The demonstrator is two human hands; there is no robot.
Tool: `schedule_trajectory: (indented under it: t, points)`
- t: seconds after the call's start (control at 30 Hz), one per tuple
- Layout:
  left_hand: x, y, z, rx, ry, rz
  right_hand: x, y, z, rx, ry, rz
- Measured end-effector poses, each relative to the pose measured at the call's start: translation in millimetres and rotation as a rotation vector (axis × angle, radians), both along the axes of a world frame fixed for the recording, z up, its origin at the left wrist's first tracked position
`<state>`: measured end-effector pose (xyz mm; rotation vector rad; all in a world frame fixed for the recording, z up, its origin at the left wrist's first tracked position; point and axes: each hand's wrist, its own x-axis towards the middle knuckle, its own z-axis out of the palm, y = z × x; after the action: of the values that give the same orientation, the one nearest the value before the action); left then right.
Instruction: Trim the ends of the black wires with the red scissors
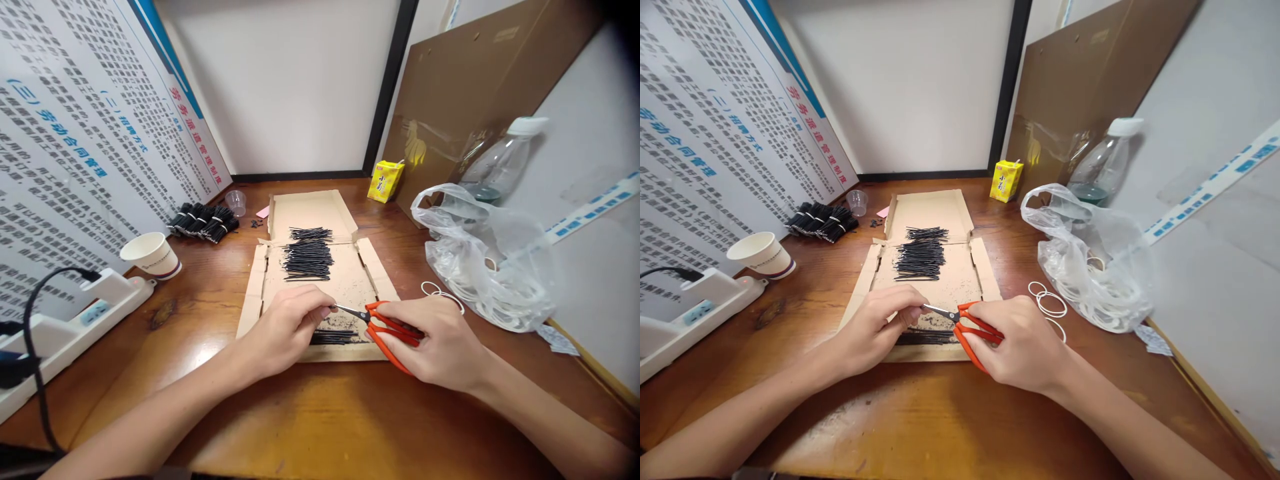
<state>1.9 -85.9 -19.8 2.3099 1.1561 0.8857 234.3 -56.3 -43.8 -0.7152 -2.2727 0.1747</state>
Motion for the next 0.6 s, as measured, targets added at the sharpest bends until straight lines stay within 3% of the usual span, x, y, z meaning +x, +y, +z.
schedule_trajectory:
  t: [0.6]
  points:
    - [0.9,-0.1,1.3,-0.045,-0.010,0.009,-1.7,2.2,-1.5,0.078,0.022,0.006]
